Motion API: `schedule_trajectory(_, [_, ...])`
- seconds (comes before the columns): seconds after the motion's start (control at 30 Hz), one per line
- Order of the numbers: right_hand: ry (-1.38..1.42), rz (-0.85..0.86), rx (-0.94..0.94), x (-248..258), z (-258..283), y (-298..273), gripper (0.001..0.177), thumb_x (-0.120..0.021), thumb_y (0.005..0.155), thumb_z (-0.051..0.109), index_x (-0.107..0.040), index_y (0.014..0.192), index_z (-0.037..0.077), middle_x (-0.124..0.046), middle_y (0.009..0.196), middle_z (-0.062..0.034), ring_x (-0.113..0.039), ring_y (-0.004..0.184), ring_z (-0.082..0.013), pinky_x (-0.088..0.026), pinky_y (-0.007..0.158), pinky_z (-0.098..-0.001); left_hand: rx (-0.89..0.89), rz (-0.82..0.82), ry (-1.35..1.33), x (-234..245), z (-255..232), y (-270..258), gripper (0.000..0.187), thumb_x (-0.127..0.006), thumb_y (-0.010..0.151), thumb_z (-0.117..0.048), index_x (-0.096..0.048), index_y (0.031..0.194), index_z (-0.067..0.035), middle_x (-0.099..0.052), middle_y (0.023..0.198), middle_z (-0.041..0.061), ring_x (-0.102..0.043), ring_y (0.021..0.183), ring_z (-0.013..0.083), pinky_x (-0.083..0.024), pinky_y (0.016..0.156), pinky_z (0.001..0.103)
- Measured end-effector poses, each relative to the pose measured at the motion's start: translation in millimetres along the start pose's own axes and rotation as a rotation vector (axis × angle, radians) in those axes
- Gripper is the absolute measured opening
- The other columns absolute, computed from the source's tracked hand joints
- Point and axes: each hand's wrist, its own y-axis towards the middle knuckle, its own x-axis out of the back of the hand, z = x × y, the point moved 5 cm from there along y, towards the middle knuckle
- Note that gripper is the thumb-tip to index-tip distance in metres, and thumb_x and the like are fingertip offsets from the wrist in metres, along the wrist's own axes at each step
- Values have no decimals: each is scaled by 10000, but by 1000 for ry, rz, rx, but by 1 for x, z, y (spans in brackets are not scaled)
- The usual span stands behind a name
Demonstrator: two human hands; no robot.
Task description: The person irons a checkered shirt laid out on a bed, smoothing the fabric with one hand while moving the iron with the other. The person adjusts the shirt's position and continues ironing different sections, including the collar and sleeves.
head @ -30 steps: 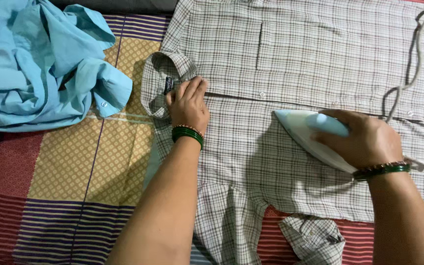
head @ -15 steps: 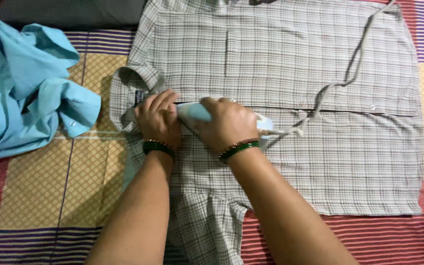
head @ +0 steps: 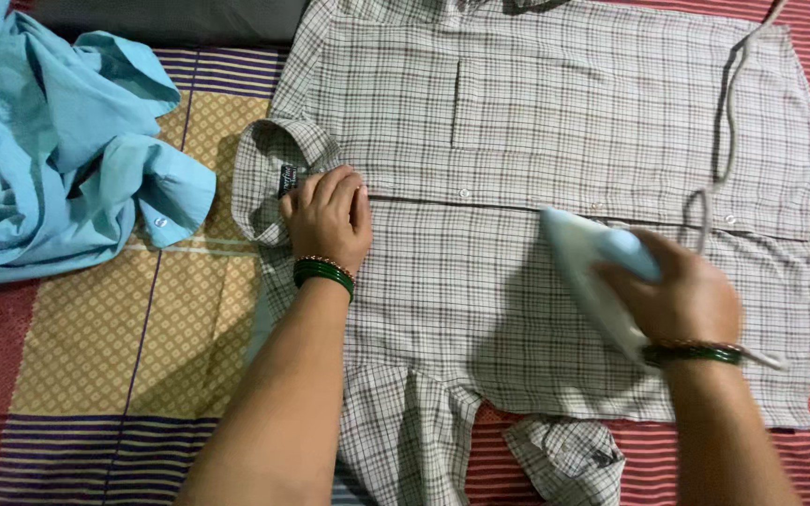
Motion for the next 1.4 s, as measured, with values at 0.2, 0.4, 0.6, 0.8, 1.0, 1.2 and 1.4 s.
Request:
schedule_trajectory(0.2, [151,-156,-119,5,-129,42,660,-906,795,326,-692,1388,131,-740,1174,-196,-735,967,-303,-581,821,-469,8,16,34,-4,2,-1,195,-631,1010,-276,-741,1091,-136,-699,1274,-12,-592,1187,227,-388,1045,499])
schedule_trajectory(0.4, [373,-106,57,-8,-156,67,660,-865,765,282,-710,1396,168,-742,1219,-134,-726,1030,-234,-598,882,-420,25,57,88,-9,1,-1,200,-617,1007,-282,-724,1111,-148,-673,1293,-16,-560,1213,230,-374,1064,494])
schedule_trajectory(0.6, [-198,-109,280,-6,-47,48,592,-832,771,539,-710,1328,379,-783,1123,-12,-749,910,-203,-599,759,-391,36,80,80,-6,-2,1,200,-603,1015,-285,-707,1120,-151,-657,1290,-17,-555,1210,231,-372,1069,486])
schedule_trajectory(0.8, [-305,-67,559,-9,92,9,561,-739,731,707,-695,1240,475,-762,1089,62,-736,851,-178,-588,654,-342,74,96,35,-6,-1,2,189,-596,1001,-270,-710,1098,-153,-665,1282,-23,-561,1197,226,-380,1048,492])
schedule_trajectory(1.0, [-254,27,580,-15,181,-29,569,-709,742,740,-688,1234,455,-753,997,37,-730,834,-187,-590,657,-372,49,108,-79,-14,15,-1,204,-609,978,-161,-734,1140,-152,-688,1278,-29,-565,1184,221,-404,1028,491])
schedule_trajectory(1.2, [-186,107,604,-24,225,-47,498,-682,807,696,-697,1221,421,-752,975,15,-731,833,-197,-591,710,-402,-96,-23,-128,38,42,-5,319,-661,821,-92,-729,1132,-119,-688,1273,40,-547,1239,273,-383,1072,526])
schedule_trajectory(1.4, [-105,53,765,-26,237,-60,451,-710,790,621,-722,1177,390,-751,947,-13,-727,802,-235,-580,689,-425,-7,0,25,78,64,-24,412,-647,659,-81,-755,1056,-101,-616,1348,67,-487,1312,361,-319,1051,614])
